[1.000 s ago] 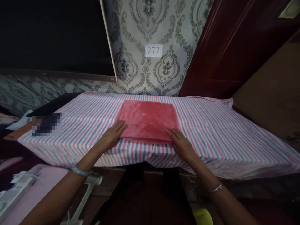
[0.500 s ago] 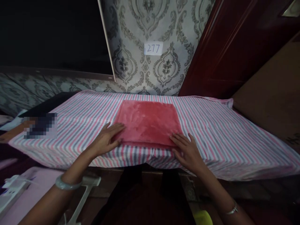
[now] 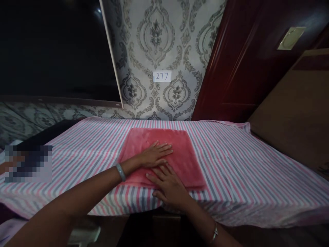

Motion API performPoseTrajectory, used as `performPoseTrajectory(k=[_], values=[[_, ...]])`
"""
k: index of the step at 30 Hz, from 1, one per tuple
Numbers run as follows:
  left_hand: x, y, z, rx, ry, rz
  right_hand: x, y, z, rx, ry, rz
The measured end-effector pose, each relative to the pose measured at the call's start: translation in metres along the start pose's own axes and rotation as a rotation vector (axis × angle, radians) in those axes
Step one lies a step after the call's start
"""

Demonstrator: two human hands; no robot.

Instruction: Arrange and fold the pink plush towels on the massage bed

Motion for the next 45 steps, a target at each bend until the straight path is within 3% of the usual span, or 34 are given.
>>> performPoseTrajectory(k=[3,8,11,14,20,29,31,34,38,41,45], values=[[0.009,-0.012,-0.029,0.076,-0.060,0.010,0.002,0.001,0.000,0.018,-0.045,-0.047],[0.032,-0.044,-0.081,0.331,0.017,-0.025,0.004,0.000,0.001,0.024,-0.061,-0.061],[0.030,-0.053,-0.098,0.426,0.110,0.004,0.000,0.000,0.001,0.031,-0.047,-0.039],[0.023,-0.054,-0.103,0.423,0.122,0.083,-0.002,0.000,0.001,0.031,-0.025,-0.013],[0.019,-0.052,-0.100,0.433,0.079,0.115,0.002,-0.001,0.001,0.043,-0.022,0.002],[0.040,-0.055,-0.077,0.516,-0.024,0.067,0.022,0.008,-0.009,-0.010,-0.004,0.046],[0.045,-0.060,-0.064,0.461,-0.027,0.072,0.032,0.017,-0.002,-0.054,0.004,0.102],[0.046,-0.077,-0.034,0.250,-0.033,0.080,0.043,0.032,0.018,-0.224,0.054,0.196],[0.031,-0.101,-0.001,0.008,-0.060,0.031,0.029,0.043,0.039,-0.359,0.126,0.160],[0.019,-0.111,0.002,-0.036,-0.081,-0.022,0.011,0.047,0.042,-0.369,0.161,0.169],[0.017,-0.124,-0.014,-0.003,-0.070,-0.044,0.000,0.048,0.043,-0.378,0.151,0.189]])
Point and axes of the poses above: each hand's wrist, its own y-axis away from the middle knuckle, its own x-axis out of the back of the hand, z = x × y, the point moved 4 cm from there along -y, towards the middle knuckle, and after that the axes turned 10 degrees about -z, right-handed, at the moved point
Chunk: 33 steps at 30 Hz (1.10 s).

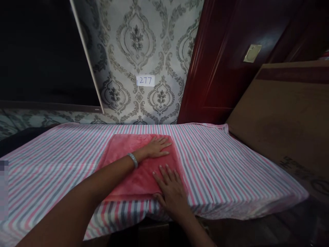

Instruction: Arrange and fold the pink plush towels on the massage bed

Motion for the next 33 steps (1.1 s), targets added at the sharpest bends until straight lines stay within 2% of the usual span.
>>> performPoseTrajectory(k=[4,7,11,15,19,22,25,28,30,33], values=[[0.005,-0.023,-0.021,0.090,0.060,-0.024,-0.001,0.000,0.002,0.005,-0.040,-0.004],[0.007,-0.037,-0.032,0.116,0.202,-0.018,-0.001,0.002,0.003,0.001,-0.064,-0.019],[0.006,-0.043,-0.037,0.105,0.308,0.056,-0.003,0.002,0.003,0.005,-0.083,-0.040],[0.005,-0.037,-0.031,0.128,0.209,0.159,-0.002,0.001,0.003,0.004,-0.081,-0.022],[0.010,-0.033,-0.016,0.246,0.067,0.163,-0.001,-0.001,0.002,0.003,-0.042,-0.009],[0.016,-0.024,-0.005,0.336,0.044,0.141,-0.002,0.000,0.003,-0.002,0.003,0.020],[0.017,0.000,0.003,0.331,0.103,0.116,-0.002,0.003,0.006,0.005,0.014,0.049],[0.014,0.044,0.005,0.221,0.204,0.080,0.008,-0.002,0.000,0.029,-0.018,0.056],[0.012,0.081,0.000,0.157,0.267,0.101,0.020,-0.016,-0.016,0.080,-0.068,0.038],[0.011,0.133,-0.016,0.129,0.310,0.179,0.039,-0.052,-0.058,0.264,-0.176,-0.036]])
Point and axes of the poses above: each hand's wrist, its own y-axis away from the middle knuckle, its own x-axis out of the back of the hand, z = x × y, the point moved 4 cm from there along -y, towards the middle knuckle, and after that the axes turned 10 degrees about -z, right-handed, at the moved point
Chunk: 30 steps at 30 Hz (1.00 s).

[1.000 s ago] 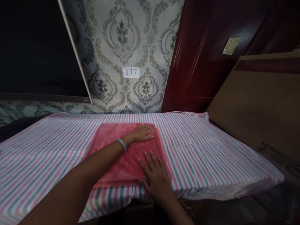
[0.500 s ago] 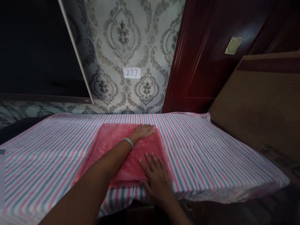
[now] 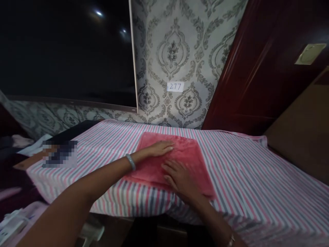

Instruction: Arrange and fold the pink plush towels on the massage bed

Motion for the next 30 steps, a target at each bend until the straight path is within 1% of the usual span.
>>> performPoseTrajectory(k=[2,4,6,7,9,11,13,16,17,19,21,24,27,30], values=[[0.007,0.023,-0.015,0.027,-0.002,0.025,0.002,-0.034,-0.024,0.139,-0.051,-0.049],[0.008,0.038,-0.030,0.091,-0.038,0.012,-0.003,-0.061,-0.041,0.255,-0.063,-0.084],[0.004,0.045,-0.041,0.144,-0.101,-0.019,-0.016,-0.076,-0.048,0.308,-0.049,-0.122],[0.002,0.046,-0.046,0.152,-0.138,-0.034,-0.023,-0.080,-0.048,0.303,-0.043,-0.145],[-0.002,0.043,-0.055,0.143,-0.209,-0.037,-0.037,-0.081,-0.045,0.256,-0.039,-0.188],[0.000,0.035,-0.066,0.145,-0.261,-0.006,-0.046,-0.078,-0.041,0.219,-0.043,-0.225],[0.007,0.023,-0.083,0.216,-0.281,0.026,-0.048,-0.075,-0.039,0.211,-0.035,-0.245],[0.020,0.006,-0.114,0.364,-0.230,0.039,-0.047,-0.075,-0.037,0.205,-0.018,-0.259],[0.022,0.001,-0.122,0.382,-0.205,0.036,-0.047,-0.076,-0.037,0.202,-0.016,-0.263],[0.024,-0.005,-0.133,0.371,-0.169,0.036,-0.048,-0.077,-0.036,0.191,-0.016,-0.272],[0.023,-0.007,-0.139,0.353,-0.162,0.070,-0.049,-0.077,-0.035,0.187,-0.022,-0.277],[0.018,-0.004,-0.140,0.376,-0.176,0.114,-0.049,-0.077,-0.035,0.186,-0.052,-0.272],[0.017,-0.003,-0.136,0.429,-0.212,0.074,-0.048,-0.078,-0.034,0.178,-0.086,-0.266],[0.024,-0.004,-0.127,0.493,-0.272,0.035,-0.046,-0.081,-0.036,0.170,-0.091,-0.258]])
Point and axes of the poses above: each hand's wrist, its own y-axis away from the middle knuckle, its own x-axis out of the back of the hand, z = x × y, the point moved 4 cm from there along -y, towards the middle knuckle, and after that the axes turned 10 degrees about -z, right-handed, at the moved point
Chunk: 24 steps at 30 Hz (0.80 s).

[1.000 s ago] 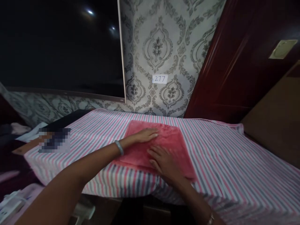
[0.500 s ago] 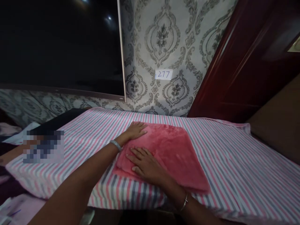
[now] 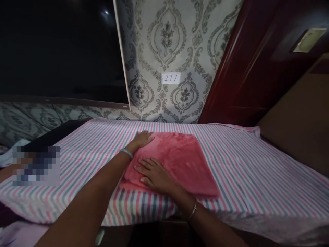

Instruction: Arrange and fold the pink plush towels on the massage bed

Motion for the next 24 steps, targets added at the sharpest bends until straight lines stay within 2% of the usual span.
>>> performPoseTrajectory(k=[3,6,8,11,13,15,19,21,24], values=[[0.016,0.005,0.012,0.048,-0.073,-0.004,0.004,-0.001,-0.005,-0.006,0.014,0.011],[0.029,0.018,0.041,0.012,-0.120,0.015,0.010,0.007,-0.015,-0.006,0.034,0.025],[0.029,0.031,0.072,-0.161,-0.117,0.011,0.017,0.020,-0.020,0.020,0.050,0.044],[0.018,0.054,0.121,-0.547,-0.075,-0.026,0.025,0.050,-0.016,0.044,0.075,0.083],[0.005,0.063,0.139,-0.679,-0.062,-0.054,0.024,0.070,-0.003,-0.002,0.098,0.092],[-0.008,0.064,0.144,-0.690,-0.057,-0.064,0.016,0.084,0.011,-0.068,0.128,0.073],[-0.023,0.052,0.137,-0.654,-0.053,-0.030,-0.003,0.093,0.026,-0.139,0.145,0.048],[-0.022,0.038,0.130,-0.598,-0.076,-0.016,-0.007,0.091,0.026,-0.137,0.122,0.049],[-0.011,0.009,0.116,-0.422,-0.081,-0.058,-0.008,0.090,0.024,-0.116,0.083,0.042]])
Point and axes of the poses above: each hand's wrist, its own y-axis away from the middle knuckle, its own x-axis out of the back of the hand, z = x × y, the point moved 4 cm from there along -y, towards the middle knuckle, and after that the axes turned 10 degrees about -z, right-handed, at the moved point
